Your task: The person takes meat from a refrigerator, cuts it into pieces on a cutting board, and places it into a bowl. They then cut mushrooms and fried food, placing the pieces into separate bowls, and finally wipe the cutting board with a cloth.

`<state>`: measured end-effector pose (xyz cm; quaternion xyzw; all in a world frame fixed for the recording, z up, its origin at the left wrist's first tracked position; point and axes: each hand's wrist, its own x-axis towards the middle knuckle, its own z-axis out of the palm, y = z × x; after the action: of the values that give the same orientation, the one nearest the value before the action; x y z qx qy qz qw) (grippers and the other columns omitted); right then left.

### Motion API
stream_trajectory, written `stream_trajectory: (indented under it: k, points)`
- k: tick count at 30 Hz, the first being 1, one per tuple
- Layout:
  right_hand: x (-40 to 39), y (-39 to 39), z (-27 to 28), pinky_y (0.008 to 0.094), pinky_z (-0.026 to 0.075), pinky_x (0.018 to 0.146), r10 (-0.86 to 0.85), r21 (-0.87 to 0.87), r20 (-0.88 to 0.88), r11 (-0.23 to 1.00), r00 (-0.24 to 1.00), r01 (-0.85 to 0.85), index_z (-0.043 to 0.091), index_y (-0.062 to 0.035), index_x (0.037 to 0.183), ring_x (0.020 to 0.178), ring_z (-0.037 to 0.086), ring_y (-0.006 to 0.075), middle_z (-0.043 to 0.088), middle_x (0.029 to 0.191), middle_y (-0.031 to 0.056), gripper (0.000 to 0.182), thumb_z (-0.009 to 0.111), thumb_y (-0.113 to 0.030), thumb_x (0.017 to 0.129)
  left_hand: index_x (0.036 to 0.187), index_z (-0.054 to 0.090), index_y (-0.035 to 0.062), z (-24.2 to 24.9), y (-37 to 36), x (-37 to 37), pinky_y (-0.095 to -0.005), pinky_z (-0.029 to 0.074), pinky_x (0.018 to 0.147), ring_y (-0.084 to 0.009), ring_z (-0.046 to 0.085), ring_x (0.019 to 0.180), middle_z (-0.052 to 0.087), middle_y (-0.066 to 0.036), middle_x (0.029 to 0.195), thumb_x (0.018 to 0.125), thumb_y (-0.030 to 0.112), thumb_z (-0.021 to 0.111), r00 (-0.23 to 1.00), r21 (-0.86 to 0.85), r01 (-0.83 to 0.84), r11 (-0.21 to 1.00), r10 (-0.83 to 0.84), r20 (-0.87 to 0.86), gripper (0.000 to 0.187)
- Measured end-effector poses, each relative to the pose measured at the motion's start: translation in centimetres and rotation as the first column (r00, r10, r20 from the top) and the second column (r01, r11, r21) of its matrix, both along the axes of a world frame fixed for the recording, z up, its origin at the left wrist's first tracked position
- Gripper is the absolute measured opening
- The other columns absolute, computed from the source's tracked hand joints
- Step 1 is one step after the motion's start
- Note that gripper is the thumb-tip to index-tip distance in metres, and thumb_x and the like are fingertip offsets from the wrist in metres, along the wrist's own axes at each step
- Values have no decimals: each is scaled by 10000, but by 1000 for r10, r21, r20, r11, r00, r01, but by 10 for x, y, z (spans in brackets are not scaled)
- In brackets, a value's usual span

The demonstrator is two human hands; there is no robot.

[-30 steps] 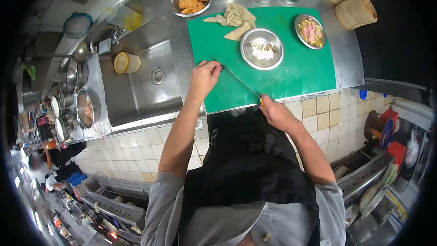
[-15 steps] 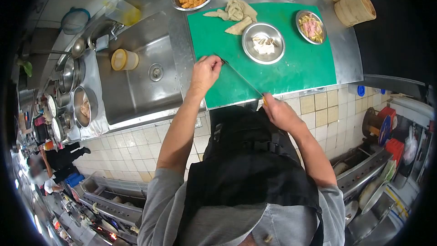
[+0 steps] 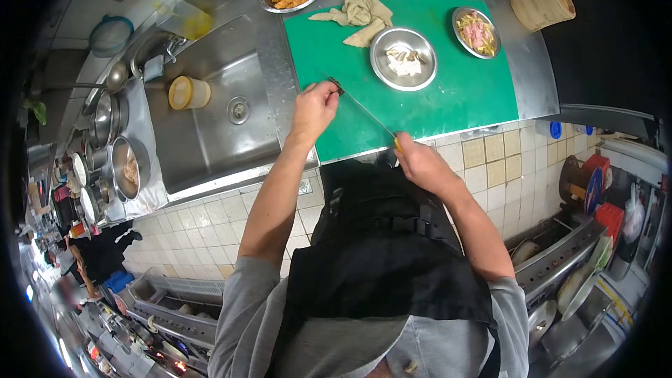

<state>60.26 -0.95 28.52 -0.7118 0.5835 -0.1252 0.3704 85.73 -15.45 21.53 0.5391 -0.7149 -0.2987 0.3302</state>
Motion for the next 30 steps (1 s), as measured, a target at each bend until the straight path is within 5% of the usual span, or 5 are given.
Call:
stream_trajectory:
  k: [10, 12, 16, 18, 30]
  points:
    - [-19, 29, -10, 596, 507, 709, 11, 110, -76, 994, 997, -2, 397, -12, 1315, 863, 659, 537, 669, 864, 329, 374, 603, -137, 1029, 947, 724, 87, -4, -1, 3, -492, 572, 741, -398, 694, 852, 711, -154, 913, 884, 97, 728, 999, 17, -11, 1000, 10, 38, 64]
    - [-8, 18, 5, 599, 502, 706, 14, 56, -62, 998, 998, -11, 395, -14, 1304, 857, 655, 540, 664, 857, 325, 367, 605, -133, 1028, 983, 747, 62, -7, -2, 4, -416, 602, 728, -315, 742, 808, 739, -151, 919, 890, 91, 745, 998, -35, 13, 999, -11, 55, 98]
    - [4, 9, -4, 578, 505, 715, -3, 43, -6, 999, 1000, 4, 412, -13, 1327, 891, 657, 539, 672, 910, 316, 378, 621, -108, 1027, 985, 749, 58, -2, -2, 5, -423, 597, 735, -322, 741, 826, 740, -152, 924, 899, 100, 740, 998, -30, 30, 999, -28, 60, 95]
    - [1, 15, -5, 603, 490, 707, -25, 51, 20, 998, 999, 24, 408, -20, 1264, 857, 650, 543, 662, 864, 313, 328, 609, -118, 1024, 978, 740, 88, 1, -2, 6, -498, 569, 776, -400, 694, 886, 724, -159, 958, 916, 110, 712, 999, 20, 29, 999, -30, 18, 72]
    - [12, 8, -3, 594, 509, 725, -38, 51, 12, 998, 999, 37, 428, -8, 1189, 883, 654, 538, 670, 905, 327, 273, 613, -130, 1029, 986, 745, 60, -6, -1, 10, -458, 578, 773, -377, 720, 889, 745, -157, 969, 935, 120, 721, 999, -44, 54, 998, -54, -3, 83]
